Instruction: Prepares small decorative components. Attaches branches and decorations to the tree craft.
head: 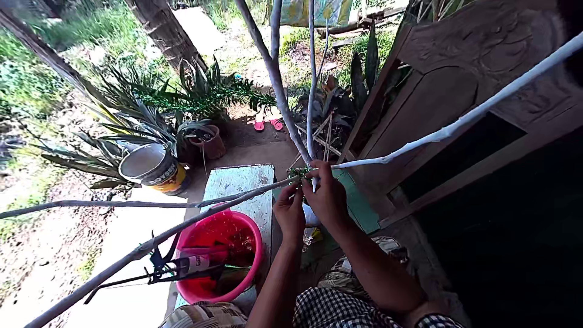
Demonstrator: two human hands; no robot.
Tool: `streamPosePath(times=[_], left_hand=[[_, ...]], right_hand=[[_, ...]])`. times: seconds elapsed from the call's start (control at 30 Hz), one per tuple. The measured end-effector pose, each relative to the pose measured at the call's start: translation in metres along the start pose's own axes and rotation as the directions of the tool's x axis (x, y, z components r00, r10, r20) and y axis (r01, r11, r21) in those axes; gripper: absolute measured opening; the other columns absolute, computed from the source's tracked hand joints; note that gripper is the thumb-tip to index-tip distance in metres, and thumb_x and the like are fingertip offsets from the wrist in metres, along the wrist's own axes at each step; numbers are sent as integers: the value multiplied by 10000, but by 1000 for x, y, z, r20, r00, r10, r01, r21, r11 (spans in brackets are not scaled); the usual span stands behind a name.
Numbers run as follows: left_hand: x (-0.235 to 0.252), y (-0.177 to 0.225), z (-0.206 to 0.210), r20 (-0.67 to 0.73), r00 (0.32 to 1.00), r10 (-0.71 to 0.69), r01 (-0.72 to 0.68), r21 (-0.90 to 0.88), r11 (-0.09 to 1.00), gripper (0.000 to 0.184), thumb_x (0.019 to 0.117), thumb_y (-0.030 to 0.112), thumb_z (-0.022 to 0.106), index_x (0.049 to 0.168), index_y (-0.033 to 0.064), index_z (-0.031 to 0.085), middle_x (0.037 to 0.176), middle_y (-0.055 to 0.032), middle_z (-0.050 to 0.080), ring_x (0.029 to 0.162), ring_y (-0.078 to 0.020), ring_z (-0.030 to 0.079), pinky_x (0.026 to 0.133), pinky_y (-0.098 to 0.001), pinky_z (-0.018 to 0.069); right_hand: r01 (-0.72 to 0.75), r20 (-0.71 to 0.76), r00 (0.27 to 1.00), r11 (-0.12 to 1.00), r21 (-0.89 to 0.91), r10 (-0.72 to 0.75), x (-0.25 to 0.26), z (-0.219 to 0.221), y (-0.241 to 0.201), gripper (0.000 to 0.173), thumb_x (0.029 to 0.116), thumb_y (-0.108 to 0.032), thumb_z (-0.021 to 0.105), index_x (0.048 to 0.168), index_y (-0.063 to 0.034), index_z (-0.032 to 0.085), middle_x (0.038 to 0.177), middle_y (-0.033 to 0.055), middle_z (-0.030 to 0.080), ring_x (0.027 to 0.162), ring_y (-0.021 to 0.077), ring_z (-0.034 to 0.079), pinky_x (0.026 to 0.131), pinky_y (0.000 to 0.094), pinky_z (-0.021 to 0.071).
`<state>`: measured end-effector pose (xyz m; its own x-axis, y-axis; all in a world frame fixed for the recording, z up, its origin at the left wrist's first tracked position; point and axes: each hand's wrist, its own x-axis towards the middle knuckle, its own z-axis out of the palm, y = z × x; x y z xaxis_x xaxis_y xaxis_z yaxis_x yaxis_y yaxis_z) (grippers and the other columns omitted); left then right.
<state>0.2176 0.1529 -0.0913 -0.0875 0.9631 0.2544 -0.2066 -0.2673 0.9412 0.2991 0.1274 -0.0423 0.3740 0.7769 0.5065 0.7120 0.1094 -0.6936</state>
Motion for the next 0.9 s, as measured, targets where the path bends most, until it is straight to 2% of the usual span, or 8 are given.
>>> streamPosePath(times=[0.1, 0.2, 0.4, 0.53, 0.67, 0.8, 0.9], left_hand=[[2, -1, -1, 0, 1000, 9, -9, 52, 999, 153, 934, -47, 645, 1049, -21, 743, 919, -20, 737, 778, -29, 673, 738, -212, 570], [4, 0, -1, -18, 1000, 17, -15, 66, 998, 113, 935, -36, 664, 1012, -10, 743, 869, -2, 737, 740, -17, 666, 703, -199, 562], [7, -3, -2, -16, 998, 54, -53, 88, 995, 83, 913, -24, 689, 977, -1, 737, 881, -5, 737, 797, -32, 686, 757, -214, 576], [9, -6, -2, -33, 997, 69, -67, 65, 996, 69, 902, -21, 697, 956, 4, 732, 878, -1, 737, 801, -40, 689, 756, -221, 576], [11, -6, 2, -64, 996, 63, -61, 28, 998, 48, 886, -19, 712, 901, 26, 721, 820, 16, 726, 750, -37, 683, 724, -211, 575], [11, -12, 1, -65, 993, 100, -98, 27, 995, 110, 849, -56, 683, 932, 11, 710, 828, 21, 721, 770, -29, 683, 749, -213, 577], [11, -14, 0, -51, 990, 132, -129, 46, 991, 98, 878, -39, 665, 940, 18, 713, 858, 29, 725, 811, -24, 681, 783, -218, 571]], right_hand=[[60, -36, 998, 998, -2, -60, -2, 0, 5, 383, 904, -52, 720, 1264, -30, 594, 927, 79, 724, 637, 226, 658, 556, 407, 557], [89, -40, 995, 996, -10, -89, -2, 1, 8, 361, 910, -44, 707, 1256, -26, 604, 921, 77, 720, 658, 227, 666, 578, 409, 569], [107, -34, 994, 994, -4, -107, -2, -1, 10, 343, 918, -30, 694, 1253, -41, 621, 930, 66, 734, 757, 238, 707, 650, 425, 592], [120, -28, 992, 993, 7, -120, -2, 0, 12, 342, 924, -40, 684, 1261, -40, 625, 907, 58, 725, 718, 226, 684, 628, 409, 582], [126, -10, 992, 992, 21, -125, -2, 0, 13, 388, 902, -39, 701, 1282, -42, 620, 921, 62, 726, 727, 225, 688, 632, 409, 586], [92, 16, 996, 994, 62, -93, -1, -2, 13, 482, 853, -133, 755, 1308, -51, 619, 924, 55, 717, 694, 213, 656, 587, 403, 553], [68, 29, 997, 996, 59, -70, 1, -4, 12, 468, 889, -173, 770, 1313, -58, 610, 920, 59, 720, 685, 209, 661, 603, 397, 564]])
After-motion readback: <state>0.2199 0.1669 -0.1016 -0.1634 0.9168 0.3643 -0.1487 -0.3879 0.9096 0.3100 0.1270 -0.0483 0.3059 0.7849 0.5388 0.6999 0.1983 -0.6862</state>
